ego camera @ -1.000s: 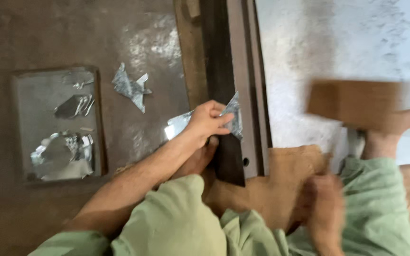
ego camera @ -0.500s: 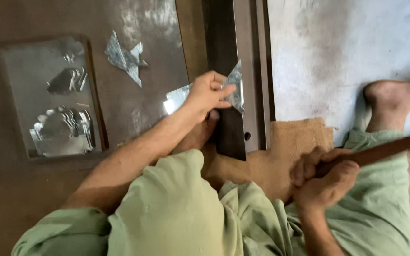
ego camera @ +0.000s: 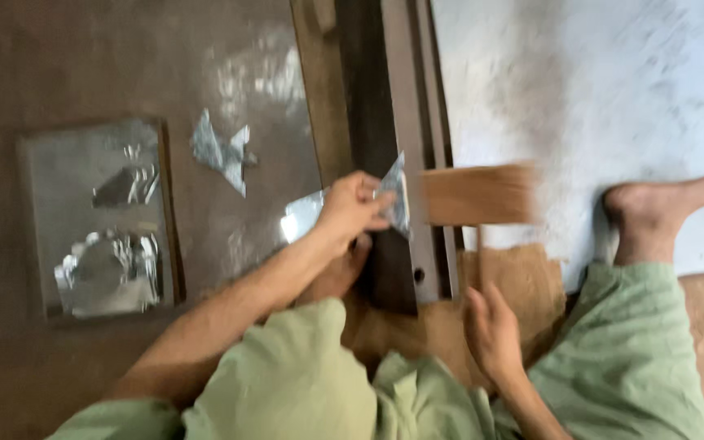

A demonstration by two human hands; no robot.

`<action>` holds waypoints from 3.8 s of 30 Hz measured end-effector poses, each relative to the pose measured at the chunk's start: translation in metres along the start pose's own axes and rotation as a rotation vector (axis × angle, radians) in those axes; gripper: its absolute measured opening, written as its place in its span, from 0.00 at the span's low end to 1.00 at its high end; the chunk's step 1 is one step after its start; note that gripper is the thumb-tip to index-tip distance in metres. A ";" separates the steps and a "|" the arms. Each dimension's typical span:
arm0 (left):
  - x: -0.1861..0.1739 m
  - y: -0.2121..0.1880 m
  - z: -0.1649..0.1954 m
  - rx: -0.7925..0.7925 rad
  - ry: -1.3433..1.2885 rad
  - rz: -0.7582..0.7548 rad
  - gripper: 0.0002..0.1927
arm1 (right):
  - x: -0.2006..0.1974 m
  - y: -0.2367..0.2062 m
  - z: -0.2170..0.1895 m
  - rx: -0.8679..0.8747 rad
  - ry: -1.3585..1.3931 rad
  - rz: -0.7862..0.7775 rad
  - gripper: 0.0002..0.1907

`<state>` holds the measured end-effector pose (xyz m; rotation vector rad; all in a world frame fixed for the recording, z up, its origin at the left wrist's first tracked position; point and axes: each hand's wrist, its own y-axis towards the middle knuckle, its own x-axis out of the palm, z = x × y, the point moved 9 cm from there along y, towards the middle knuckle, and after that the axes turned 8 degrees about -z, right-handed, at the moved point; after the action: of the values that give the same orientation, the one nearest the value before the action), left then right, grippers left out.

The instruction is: The person sits on the floor and uses a wooden mallet to hammer small cut pieces of thin metal against the edge of a heavy steel beam, flattening and shaping them one at a time, then sets the shaped pieces on a metal tray beside them.

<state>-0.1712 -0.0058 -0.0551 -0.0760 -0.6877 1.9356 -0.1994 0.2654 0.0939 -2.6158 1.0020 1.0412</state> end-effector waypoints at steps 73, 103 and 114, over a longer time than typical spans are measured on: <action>-0.282 -0.117 0.066 0.518 1.336 0.595 0.31 | 0.088 -0.111 0.134 1.168 0.656 -0.181 0.27; -0.112 -0.075 -0.005 0.058 1.082 0.419 0.29 | 0.029 -0.054 0.089 0.433 0.107 0.101 0.09; -0.090 -0.079 0.065 0.318 0.519 0.204 0.19 | 0.062 0.057 -0.072 0.160 0.115 -0.097 0.24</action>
<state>-0.0881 -0.0863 0.0160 -0.4461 -0.0263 2.0756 -0.1623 0.1630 0.1119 -2.5876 0.9291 0.7639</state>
